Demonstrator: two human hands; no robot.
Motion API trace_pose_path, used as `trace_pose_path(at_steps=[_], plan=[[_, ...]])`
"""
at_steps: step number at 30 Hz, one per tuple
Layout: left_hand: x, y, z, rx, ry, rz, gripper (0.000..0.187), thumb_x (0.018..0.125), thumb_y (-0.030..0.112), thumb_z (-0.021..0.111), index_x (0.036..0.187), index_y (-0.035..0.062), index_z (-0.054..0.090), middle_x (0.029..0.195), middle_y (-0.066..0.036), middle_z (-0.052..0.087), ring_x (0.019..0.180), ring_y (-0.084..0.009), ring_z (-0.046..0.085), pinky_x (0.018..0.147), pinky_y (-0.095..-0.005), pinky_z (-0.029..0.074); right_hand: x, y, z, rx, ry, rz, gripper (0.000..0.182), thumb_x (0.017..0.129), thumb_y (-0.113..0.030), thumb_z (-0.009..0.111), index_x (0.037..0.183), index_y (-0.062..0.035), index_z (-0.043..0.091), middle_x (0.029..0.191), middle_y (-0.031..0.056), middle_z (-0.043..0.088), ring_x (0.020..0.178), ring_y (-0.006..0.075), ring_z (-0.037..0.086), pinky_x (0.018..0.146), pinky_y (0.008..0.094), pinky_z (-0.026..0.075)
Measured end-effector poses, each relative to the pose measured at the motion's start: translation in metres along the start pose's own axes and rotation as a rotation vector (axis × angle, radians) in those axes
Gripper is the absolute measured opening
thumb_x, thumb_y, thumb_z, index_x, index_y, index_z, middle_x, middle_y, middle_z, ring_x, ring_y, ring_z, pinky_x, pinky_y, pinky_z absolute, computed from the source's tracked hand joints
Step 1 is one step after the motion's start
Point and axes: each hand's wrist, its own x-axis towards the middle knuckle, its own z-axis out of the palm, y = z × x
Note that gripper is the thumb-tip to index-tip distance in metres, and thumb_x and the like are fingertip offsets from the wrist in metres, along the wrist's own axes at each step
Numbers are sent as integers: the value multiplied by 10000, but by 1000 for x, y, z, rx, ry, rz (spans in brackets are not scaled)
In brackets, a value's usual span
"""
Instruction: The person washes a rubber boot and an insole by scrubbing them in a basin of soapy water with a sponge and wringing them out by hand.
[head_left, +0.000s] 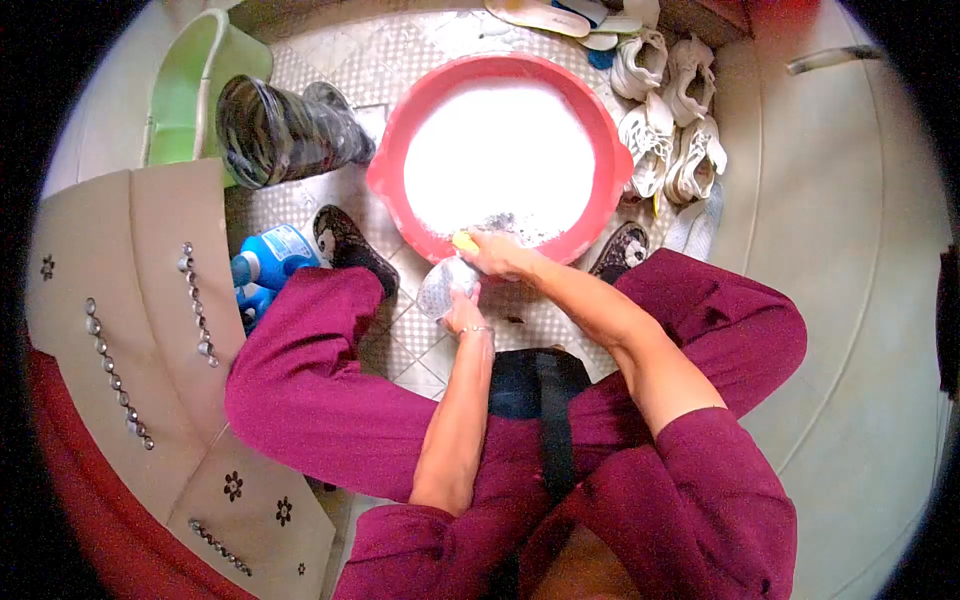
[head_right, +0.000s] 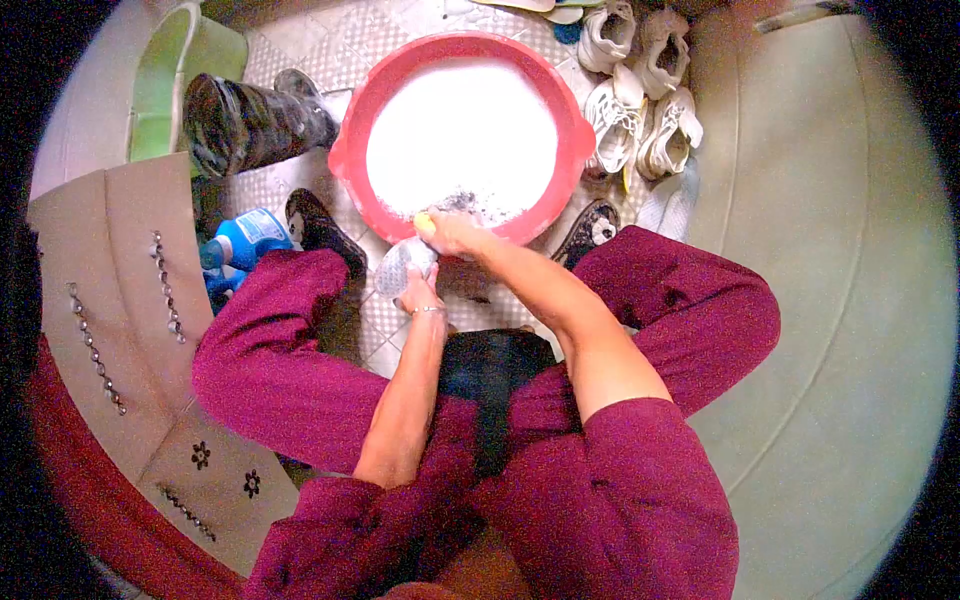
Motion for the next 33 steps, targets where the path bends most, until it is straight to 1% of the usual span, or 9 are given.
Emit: trace_pose_path(at_steps=[6, 7, 13, 16, 22, 26, 29, 30, 33], plan=[[15, -14, -4, -100, -67, -64, 394, 801, 85, 526, 1083, -112, 334, 1038, -139, 493, 802, -256, 558, 682, -355, 539, -48, -34, -36, 78, -107, -64, 468, 791, -407, 425, 1149, -106, 405, 915, 239, 549, 861, 388, 528, 754, 434, 402], [7, -6, -3, -43, -84, -136, 377, 806, 80, 516, 1082, -114, 345, 1042, -133, 492, 809, -258, 555, 698, -368, 533, -55, -30, -22, 15, 53, -343, 481, 794, -416, 412, 1173, -122, 380, 892, 251, 551, 823, 400, 537, 732, 453, 412], [5, -24, -7, -129, -38, -55, 319, 837, 82, 478, 1066, -116, 381, 1044, -148, 487, 862, -256, 542, 729, -369, 524, 6, 1, -8, -75, -21, 15, 481, 791, -432, 400, 1121, -84, 426, 905, 218, 567, 846, 352, 556, 713, 453, 435], [-42, 32, 15, -63, -7, -152, 346, 843, 80, 466, 1110, -108, 349, 1081, -181, 467, 900, -270, 535, 719, -349, 530, 5, 12, -24, -16, -113, -57, 511, 787, -458, 396, 1118, -69, 426, 906, 209, 571, 852, 353, 553, 716, 446, 429], [-14, -9, -7, -174, -104, -49, 379, 848, 89, 460, 1137, -110, 316, 1106, -181, 454, 946, -275, 517, 772, -374, 507, -58, -9, -39, -127, -139, -79, 533, 796, -447, 399, 1180, -82, 349, 846, 244, 568, 804, 381, 557, 696, 460, 436], [-10, -14, -11, -169, -145, -26, 390, 854, 105, 454, 1160, -86, 307, 1119, -169, 447, 965, -275, 508, 803, -386, 489, 2, 18, -23, -291, -85, -48, 370, 807, -359, 400, 1027, -77, 497, 880, 227, 571, 832, 372, 550, 714, 440, 435], [-8, -9, -16, -166, -139, -36, 382, 858, 108, 445, 1165, -75, 311, 1121, -165, 446, 969, -274, 505, 804, -388, 488, 24, 19, -49, -277, -299, -37, 382, 808, -367, 396, 1018, -69, 511, 904, 220, 571, 843, 363, 551, 723, 428, 436], [-7, -9, -13, -173, -128, -29, 372, 861, 109, 438, 1162, -74, 317, 1120, -166, 446, 970, -274, 503, 804, -388, 487, 32, 36, -41, -272, -128, 29, 458, 795, -429, 395, 1084, -84, 483, 863, 192, 592, 814, 299, 583, 699, 411, 452], [-11, -7, -15, -176, -82, -74, 362, 866, 110, 426, 1159, -77, 324, 1121, -170, 444, 973, -276, 499, 808, -387, 485, -21, 9, -57, -66, -224, -104, 493, 797, -466, 371, 1095, -86, 472, 885, 199, 586, 856, 316, 568, 729, 421, 440]])
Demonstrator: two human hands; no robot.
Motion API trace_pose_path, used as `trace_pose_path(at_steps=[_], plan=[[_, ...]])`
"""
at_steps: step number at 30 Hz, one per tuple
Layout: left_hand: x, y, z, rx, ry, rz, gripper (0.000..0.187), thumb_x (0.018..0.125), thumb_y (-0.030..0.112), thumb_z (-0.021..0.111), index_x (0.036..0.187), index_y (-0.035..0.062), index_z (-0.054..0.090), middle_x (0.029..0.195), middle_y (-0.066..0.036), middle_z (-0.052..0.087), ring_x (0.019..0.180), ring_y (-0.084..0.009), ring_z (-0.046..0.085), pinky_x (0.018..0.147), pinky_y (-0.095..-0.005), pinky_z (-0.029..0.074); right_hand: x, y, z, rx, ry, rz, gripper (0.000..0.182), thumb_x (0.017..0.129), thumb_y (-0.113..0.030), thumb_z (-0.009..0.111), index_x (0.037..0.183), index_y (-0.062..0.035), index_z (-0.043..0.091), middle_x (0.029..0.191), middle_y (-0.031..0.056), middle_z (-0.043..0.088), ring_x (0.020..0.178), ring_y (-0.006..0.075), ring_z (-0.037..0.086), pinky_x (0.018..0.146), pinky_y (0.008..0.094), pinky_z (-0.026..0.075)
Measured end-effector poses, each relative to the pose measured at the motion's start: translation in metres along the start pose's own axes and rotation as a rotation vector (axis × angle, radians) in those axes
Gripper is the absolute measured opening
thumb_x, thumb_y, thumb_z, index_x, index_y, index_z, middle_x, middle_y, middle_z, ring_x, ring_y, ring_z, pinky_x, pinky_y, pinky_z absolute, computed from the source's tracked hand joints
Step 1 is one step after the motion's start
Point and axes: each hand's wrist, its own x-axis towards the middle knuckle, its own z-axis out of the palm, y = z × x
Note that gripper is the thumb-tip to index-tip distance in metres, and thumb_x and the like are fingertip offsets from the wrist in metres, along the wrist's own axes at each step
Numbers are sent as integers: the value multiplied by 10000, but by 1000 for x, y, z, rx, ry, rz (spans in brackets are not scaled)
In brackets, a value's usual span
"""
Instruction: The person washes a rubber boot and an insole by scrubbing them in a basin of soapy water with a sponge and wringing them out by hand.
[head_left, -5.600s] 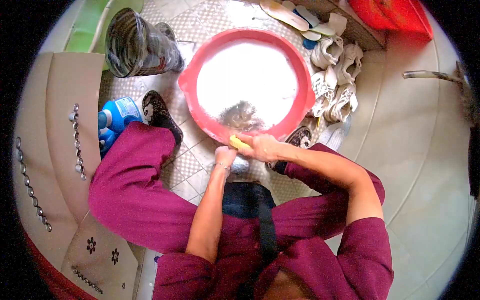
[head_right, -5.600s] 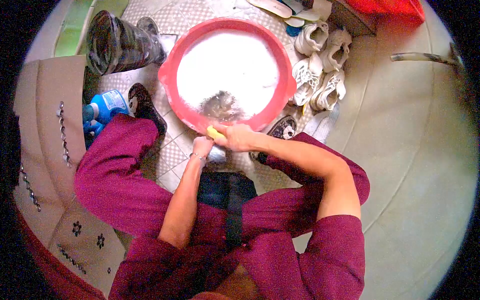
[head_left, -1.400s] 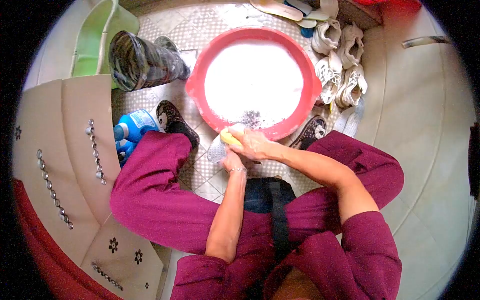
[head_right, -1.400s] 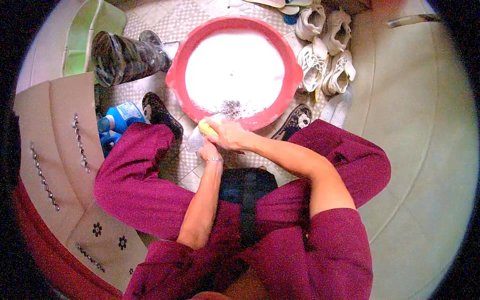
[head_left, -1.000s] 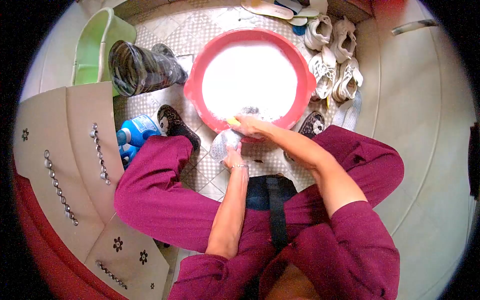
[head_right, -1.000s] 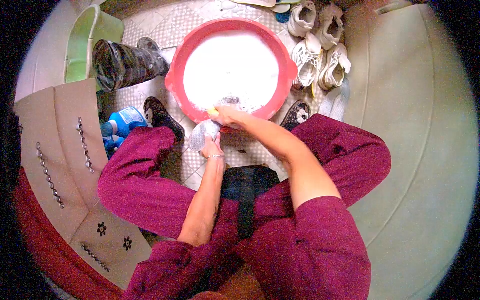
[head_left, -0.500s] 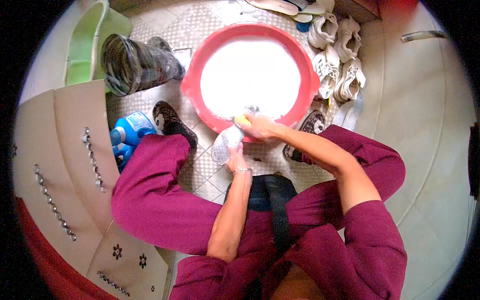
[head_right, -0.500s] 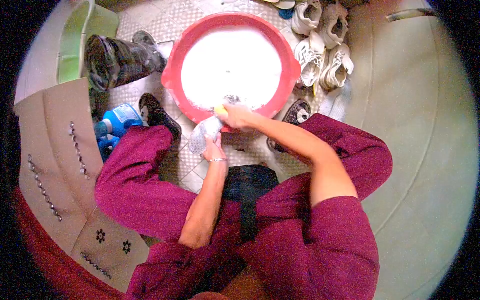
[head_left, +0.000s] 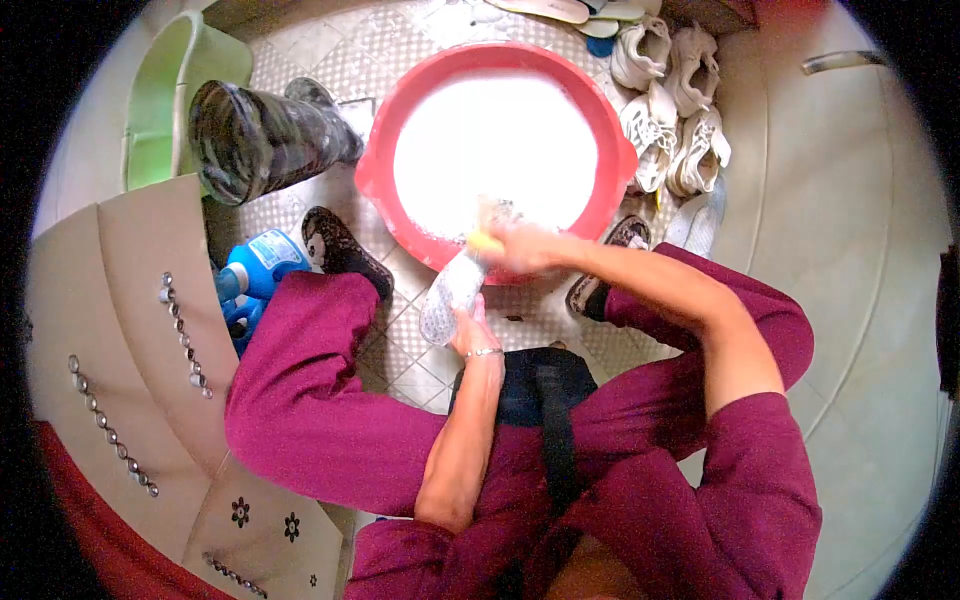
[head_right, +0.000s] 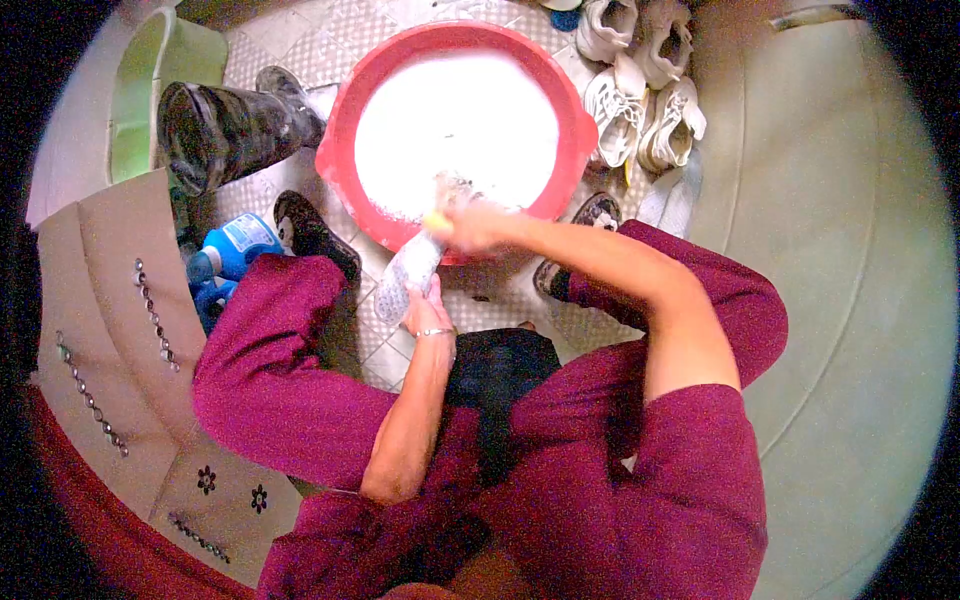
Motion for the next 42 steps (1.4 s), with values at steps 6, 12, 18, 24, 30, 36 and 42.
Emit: trace_pose_path(at_steps=[6, 12, 18, 24, 30, 36, 42], plan=[[-23, 16, 8, -50, -16, -68, 349, 868, 105, 421, 1143, -95, 341, 1117, -184, 443, 977, -283, 494, 817, -385, 480, 27, 7, 29, -324, 75, 149, 449, 811, -425, 376, 1058, -62, 468, 828, 225, 586, 769, 375, 572, 647, 456, 460], [4, -2, -1, -65, -57, -54, 374, 898, 161, 346, 1146, -118, 320, 1155, -193, 412, 1031, -288, 456, 881, -390, 431, 5, 5, 7, 23, 127, -24, 542, 801, -482, 372, 1132, -54, 402, 829, 270, 562, 786, 390, 564, 683, 452, 449], [-4, 5, 9, -102, -61, -125, 365, 898, 151, 343, 1144, -119, 324, 1151, -210, 410, 1028, -300, 458, 885, -404, 423, 3, 8, 24, -264, 4, 90, 464, 823, -413, 387, 1135, -71, 406, 811, 284, 544, 774, 393, 557, 626, 468, 449], [-3, 13, 18, -83, -63, -68, 364, 900, 147, 329, 1156, -111, 320, 1160, -206, 407, 1050, -302, 444, 901, -412, 407, 10, 9, 10, -216, 176, 62, 481, 816, -444, 367, 1120, -73, 398, 871, 242, 569, 799, 371, 568, 695, 454, 449], [-8, 10, 17, -148, -59, -185, 362, 899, 139, 324, 1171, -99, 315, 1178, -184, 405, 1081, -296, 426, 912, -413, 393, -7, -6, 19, -120, -54, 62, 484, 815, -417, 359, 1099, -28, 401, 882, 270, 556, 819, 399, 555, 707, 472, 434], [2, 3, 12, -77, -72, -61, 363, 897, 146, 338, 1168, -94, 320, 1170, -186, 409, 1060, -309, 439, 885, -424, 418, 34, 23, 13, -305, 27, 97, 495, 808, -436, 373, 1077, -24, 428, 840, 247, 573, 797, 376, 567, 696, 457, 453], [3, 2, 8, -112, -98, -97, 364, 890, 133, 361, 1167, -98, 314, 1162, -204, 408, 1067, -318, 433, 879, -423, 425, -2, -1, 38, -53, 109, -133, 493, 794, -468, 389, 1131, -109, 404, 838, 246, 570, 803, 398, 557, 705, 463, 440]])
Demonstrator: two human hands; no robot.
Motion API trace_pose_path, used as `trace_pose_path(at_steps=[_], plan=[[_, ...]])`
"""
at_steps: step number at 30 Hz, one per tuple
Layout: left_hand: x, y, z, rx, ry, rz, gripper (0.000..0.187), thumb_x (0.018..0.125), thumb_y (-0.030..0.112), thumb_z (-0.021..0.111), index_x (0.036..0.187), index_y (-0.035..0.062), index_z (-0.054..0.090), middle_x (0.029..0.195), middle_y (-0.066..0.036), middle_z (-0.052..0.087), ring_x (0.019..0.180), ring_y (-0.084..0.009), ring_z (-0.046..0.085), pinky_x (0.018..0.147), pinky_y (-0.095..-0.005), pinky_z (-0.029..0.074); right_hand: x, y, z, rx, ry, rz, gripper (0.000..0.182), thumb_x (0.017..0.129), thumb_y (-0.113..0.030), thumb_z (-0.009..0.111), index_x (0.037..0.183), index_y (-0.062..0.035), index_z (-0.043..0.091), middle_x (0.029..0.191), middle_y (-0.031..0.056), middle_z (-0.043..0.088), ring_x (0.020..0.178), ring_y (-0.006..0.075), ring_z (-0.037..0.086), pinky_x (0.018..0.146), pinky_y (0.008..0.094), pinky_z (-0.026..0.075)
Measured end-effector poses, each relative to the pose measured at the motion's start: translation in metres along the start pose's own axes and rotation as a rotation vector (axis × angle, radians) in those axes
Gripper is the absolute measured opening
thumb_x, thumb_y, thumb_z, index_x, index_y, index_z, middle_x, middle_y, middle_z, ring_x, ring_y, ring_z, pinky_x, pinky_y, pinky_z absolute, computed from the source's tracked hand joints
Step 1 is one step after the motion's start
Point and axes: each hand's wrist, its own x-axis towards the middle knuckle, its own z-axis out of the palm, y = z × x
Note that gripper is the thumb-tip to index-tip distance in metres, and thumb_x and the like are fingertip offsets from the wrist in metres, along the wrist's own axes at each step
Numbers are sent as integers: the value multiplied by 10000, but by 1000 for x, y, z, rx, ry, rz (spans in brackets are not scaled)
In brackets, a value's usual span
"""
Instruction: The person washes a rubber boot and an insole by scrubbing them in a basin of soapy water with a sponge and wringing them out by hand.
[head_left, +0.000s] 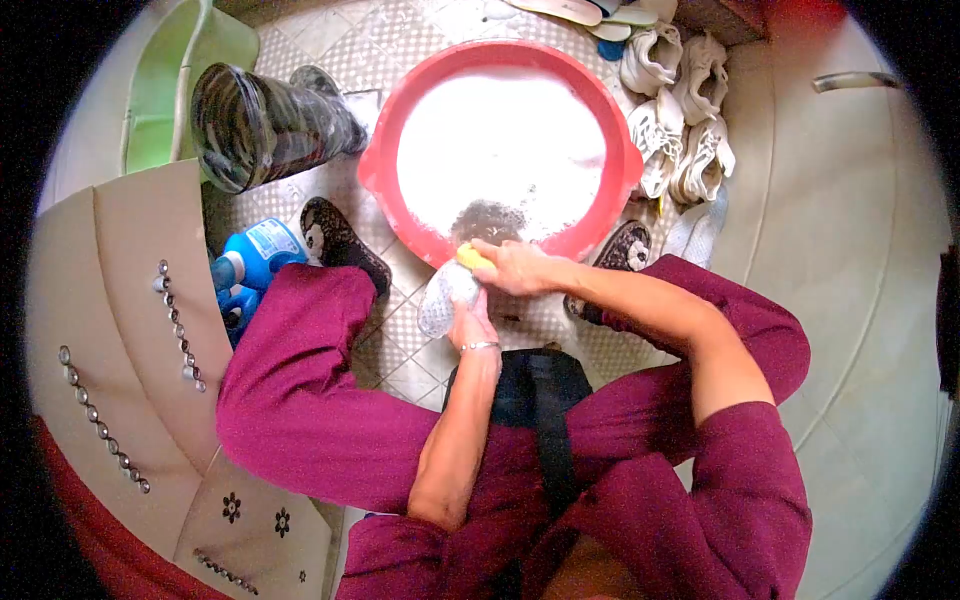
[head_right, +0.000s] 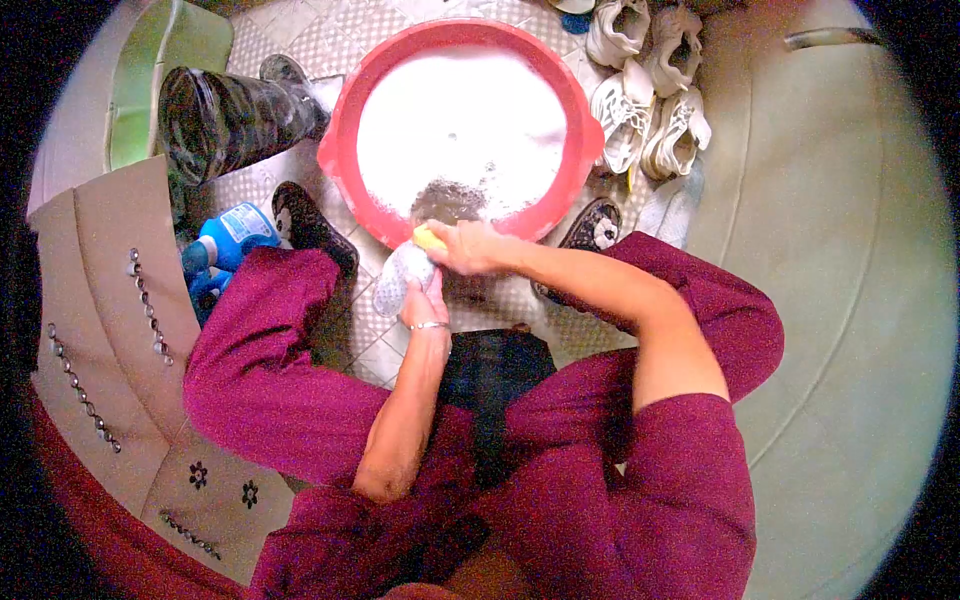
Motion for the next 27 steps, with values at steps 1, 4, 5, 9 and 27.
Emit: trace_pose_path(at_steps=[1, 4, 5, 9, 27], plan=[[0, 0, -1, 41, -10, 46, 351, 885, 113, 369, 1157, -105, 318, 1153, -208, 415, 1044, -316, 454, 863, -435, 436, 8, 6, 0, -51, -34, 75, 476, 799, -451, 390, 1122, -103, 416, 853, 243, 569, 806, 388, 560, 706, 451, 445], [0, 2, 6, 71, 43, 40, 342, 884, 103, 366, 1150, -108, 320, 1148, -205, 420, 1023, -315, 473, 850, -442, 443, 38, 23, -9, -262, -117, 234, 403, 821, -380, 389, 1062, -65, 460, 872, 224, 574, 798, 362, 571, 676, 440, 465], [0, 4, 7, 75, 33, 43, 342, 884, 103, 366, 1150, -108, 320, 1148, -205, 420, 1023, -315, 473, 850, -442, 443, 41, 31, -13, -391, -106, 159, 420, 817, -402, 383, 1072, -76, 454, 869, 221, 575, 797, 366, 570, 675, 440, 463], [4, 6, 10, 75, 49, 41, 348, 873, 98, 397, 1152, -99, 324, 1122, -197, 444, 979, -295, 502, 830, -414, 459, 21, 17, -26, -122, 27, 197, 465, 795, -463, 383, 1102, -116, 420, 872, 225, 572, 797, 386, 562, 686, 452, 450], [11, 33, 48, 428, -473, 68, 401, 693, -68, 555, 1076, 4, 459, 1001, -115, 541, 874, -249, 559, 719, -373, 505, -7, 48, -70, -207, 142, 143, 560, 754, -438, 526, 1207, -125, 425, 1159, 221, 439, 1077, 331, 424, 923, 366, 332]])
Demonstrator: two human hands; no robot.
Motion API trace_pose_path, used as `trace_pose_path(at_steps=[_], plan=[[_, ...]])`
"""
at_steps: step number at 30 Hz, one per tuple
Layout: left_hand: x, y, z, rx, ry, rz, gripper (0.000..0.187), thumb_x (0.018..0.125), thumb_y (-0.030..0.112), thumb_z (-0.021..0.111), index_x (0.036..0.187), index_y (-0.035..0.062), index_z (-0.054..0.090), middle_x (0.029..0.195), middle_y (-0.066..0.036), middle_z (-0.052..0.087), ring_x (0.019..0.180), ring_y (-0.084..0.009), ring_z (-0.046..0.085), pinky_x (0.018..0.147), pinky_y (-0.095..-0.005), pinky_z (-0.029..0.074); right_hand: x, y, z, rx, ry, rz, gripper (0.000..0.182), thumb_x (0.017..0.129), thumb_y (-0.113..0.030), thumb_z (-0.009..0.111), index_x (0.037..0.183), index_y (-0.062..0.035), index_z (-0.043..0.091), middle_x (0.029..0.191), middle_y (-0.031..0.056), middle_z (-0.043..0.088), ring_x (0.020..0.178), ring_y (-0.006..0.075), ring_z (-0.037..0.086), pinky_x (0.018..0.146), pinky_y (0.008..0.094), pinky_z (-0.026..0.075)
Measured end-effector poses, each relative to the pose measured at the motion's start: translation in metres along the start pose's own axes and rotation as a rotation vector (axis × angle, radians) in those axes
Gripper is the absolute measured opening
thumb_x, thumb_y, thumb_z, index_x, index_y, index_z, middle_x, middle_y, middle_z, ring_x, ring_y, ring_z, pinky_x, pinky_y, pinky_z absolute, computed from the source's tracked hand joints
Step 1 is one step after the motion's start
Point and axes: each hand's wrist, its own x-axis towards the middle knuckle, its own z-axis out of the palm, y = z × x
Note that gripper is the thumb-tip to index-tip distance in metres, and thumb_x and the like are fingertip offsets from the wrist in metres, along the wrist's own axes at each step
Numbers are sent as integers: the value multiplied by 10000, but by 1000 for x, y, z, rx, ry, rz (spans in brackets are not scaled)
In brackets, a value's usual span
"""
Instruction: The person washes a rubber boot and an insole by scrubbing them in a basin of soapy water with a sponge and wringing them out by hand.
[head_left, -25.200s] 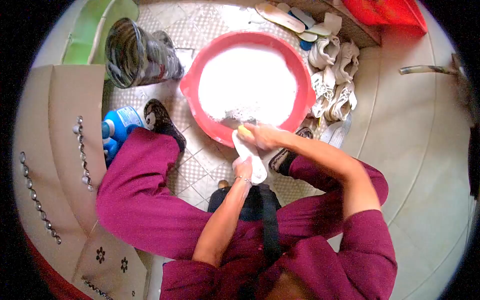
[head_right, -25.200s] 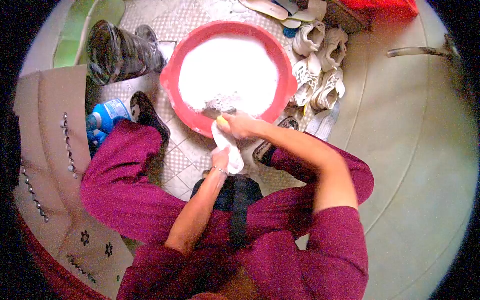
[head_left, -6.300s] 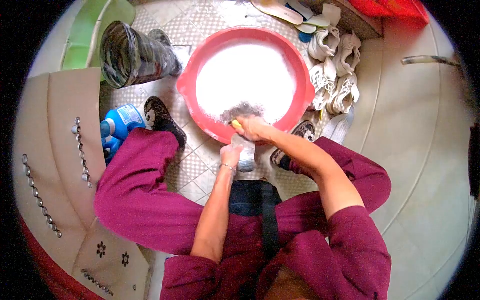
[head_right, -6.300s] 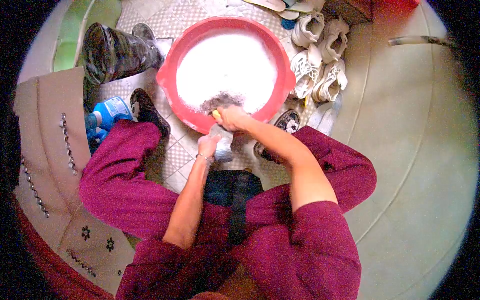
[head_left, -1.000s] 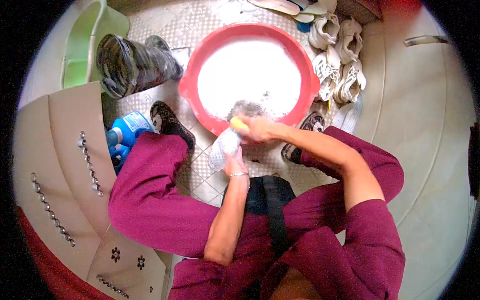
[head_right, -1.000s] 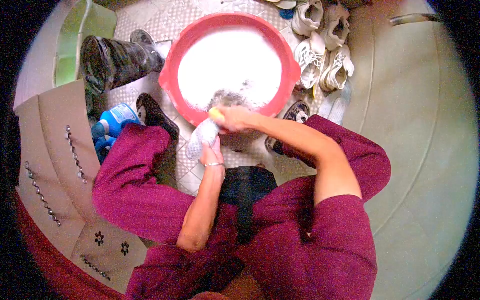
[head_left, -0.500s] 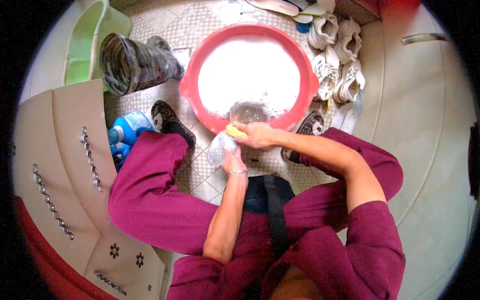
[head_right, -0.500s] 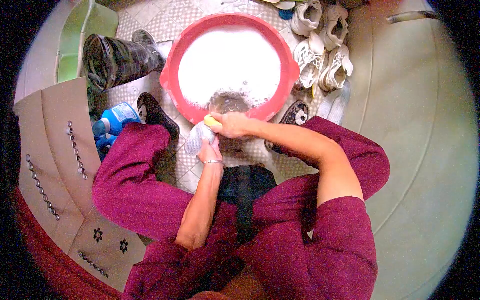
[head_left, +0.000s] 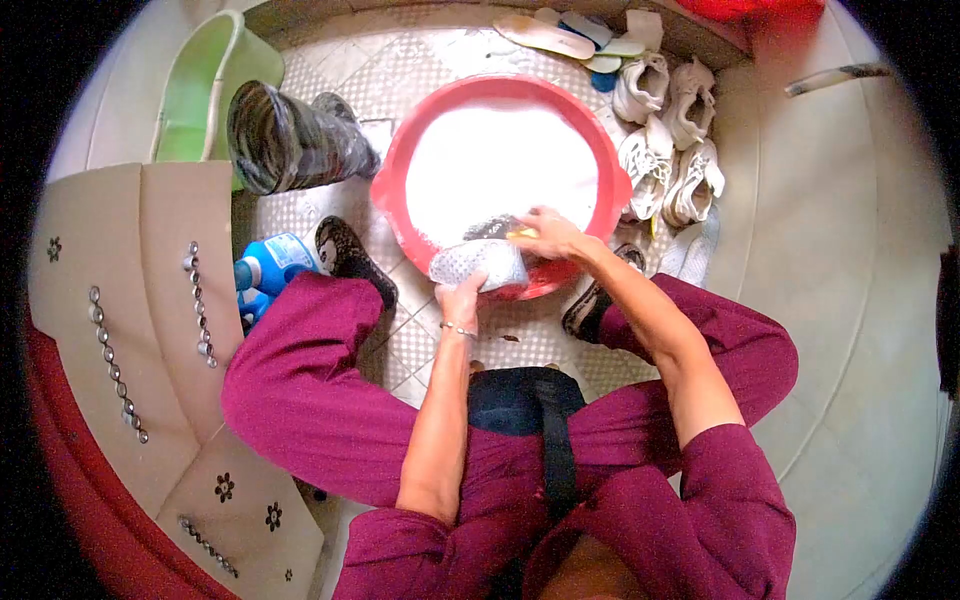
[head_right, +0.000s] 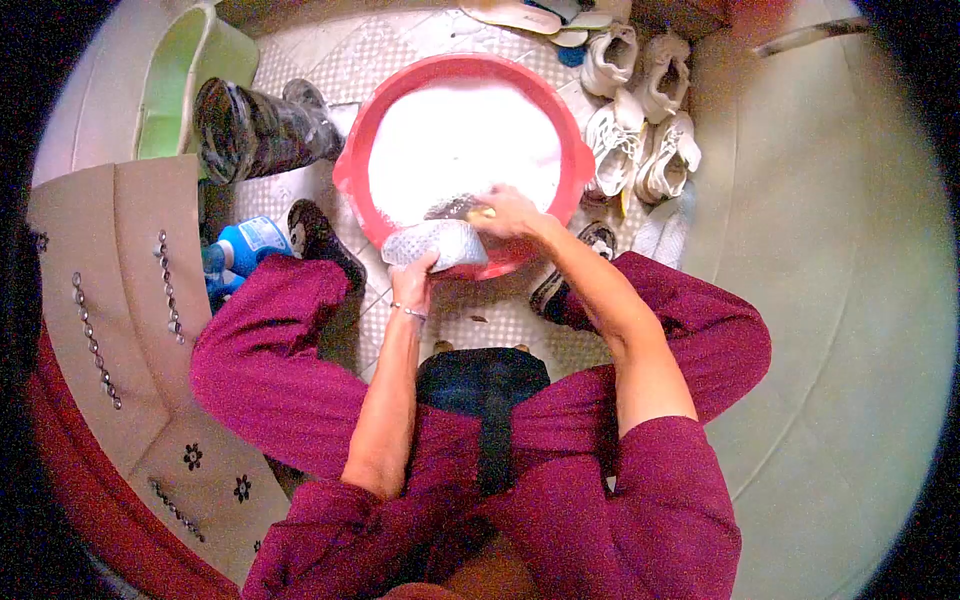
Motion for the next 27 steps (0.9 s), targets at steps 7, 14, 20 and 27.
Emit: trace_pose_path(at_steps=[7, 14, 20, 27], plan=[[45, 30, 32, 119, -245, -152, 373, 676, -26, 598, 1033, -22, 489, 924, -104, 571, 834, -223, 571, 724, -339, 495, 21, -20, -10, 923, -81, -188, 416, 747, -232, 614, 1076, 5, 526, 919, 85, 591, 843, 158, 536, 777, 285, 422], [176, -56, 24, 87, 160, -158, 292, 757, 116, 584, 998, -36, 521, 866, -106, 587, 728, -213, 577, 612, -313, 482, 98, 30, 32, 744, 101, 251, 244, 736, -181, 589, 888, 9, 604, 750, 109, 613, 677, 171, 568, 638, 311, 453], [169, -76, 26, 783, 408, -221, 324, 677, 227, 605, 801, -72, 586, 859, -242, 582, 803, -306, 573, 729, -384, 434, 109, 38, 81, 292, 289, 300, 174, 670, -131, 547, 758, 18, 567, 694, 207, 569, 733, 287, 583, 679, 381, 443], [156, -29, 35, 62, 208, -158, 238, 781, 182, 535, 876, -33, 576, 799, -119, 590, 695, -211, 572, 626, -327, 470, 76, -2, 17, 832, 493, -56, 378, 638, 20, 395, 989, 30, 536, 912, 168, 577, 894, 211, 532, 805, 320, 407]])
